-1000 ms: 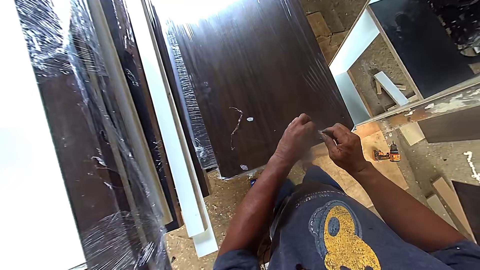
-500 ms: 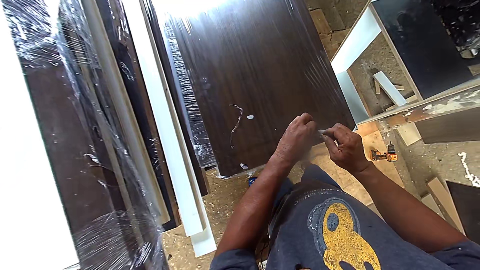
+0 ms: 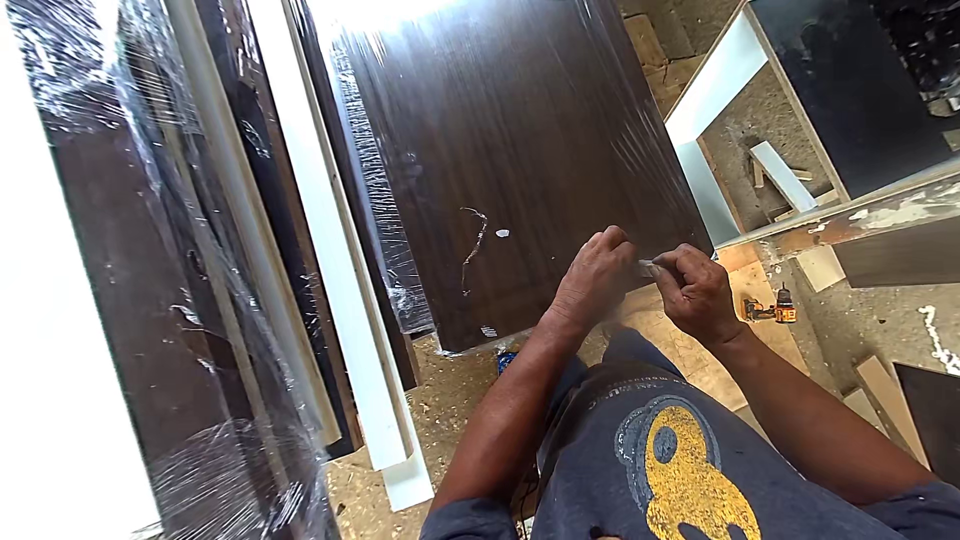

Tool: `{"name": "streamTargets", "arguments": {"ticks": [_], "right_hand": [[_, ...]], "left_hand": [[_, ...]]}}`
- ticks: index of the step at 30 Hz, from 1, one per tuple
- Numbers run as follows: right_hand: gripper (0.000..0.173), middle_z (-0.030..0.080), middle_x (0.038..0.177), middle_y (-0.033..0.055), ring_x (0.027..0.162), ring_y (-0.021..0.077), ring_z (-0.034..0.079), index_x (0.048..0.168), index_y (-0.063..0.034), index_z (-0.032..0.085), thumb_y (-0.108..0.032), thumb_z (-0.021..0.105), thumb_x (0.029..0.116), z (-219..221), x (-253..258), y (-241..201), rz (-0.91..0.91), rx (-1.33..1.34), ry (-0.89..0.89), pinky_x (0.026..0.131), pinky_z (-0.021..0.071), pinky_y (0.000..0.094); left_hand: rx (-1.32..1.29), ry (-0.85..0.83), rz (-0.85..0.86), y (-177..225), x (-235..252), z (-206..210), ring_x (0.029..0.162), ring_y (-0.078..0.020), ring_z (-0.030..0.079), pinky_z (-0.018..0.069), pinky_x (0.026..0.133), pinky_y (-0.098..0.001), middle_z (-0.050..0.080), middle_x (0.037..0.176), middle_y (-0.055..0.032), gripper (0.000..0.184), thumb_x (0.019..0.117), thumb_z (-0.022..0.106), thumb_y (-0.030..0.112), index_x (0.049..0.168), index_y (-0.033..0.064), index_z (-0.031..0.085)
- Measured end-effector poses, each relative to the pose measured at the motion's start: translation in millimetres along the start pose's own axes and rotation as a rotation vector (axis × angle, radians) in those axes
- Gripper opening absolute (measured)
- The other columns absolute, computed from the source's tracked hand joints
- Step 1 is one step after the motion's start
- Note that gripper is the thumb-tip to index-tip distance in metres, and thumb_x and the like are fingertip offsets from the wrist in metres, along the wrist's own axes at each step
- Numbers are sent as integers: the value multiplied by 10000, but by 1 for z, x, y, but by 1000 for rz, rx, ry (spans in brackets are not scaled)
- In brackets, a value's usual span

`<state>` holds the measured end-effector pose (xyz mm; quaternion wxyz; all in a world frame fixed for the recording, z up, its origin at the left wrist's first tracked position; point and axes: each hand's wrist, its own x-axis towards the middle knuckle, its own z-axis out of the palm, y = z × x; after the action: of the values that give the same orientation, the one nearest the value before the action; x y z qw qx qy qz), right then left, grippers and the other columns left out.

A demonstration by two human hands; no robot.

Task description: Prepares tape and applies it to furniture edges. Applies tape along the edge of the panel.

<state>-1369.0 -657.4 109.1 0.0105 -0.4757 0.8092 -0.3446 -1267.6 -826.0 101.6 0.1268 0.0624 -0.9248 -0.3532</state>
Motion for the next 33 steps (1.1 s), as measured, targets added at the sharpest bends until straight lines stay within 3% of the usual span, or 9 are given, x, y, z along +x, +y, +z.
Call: {"name": "streamTargets", "arguments": {"ticks": [33], "right_hand": [[162, 648, 846, 64, 728, 146, 625, 979, -27, 732, -140, 618, 959, -4, 0, 1, 2, -2, -25, 641, 544, 309]], "left_hand": [[3, 4, 3, 0, 0, 1, 1014, -234, 634, 547, 903, -363, 644, 1088, -95, 128, 997, 607, 113, 1012, 79, 729]]}}
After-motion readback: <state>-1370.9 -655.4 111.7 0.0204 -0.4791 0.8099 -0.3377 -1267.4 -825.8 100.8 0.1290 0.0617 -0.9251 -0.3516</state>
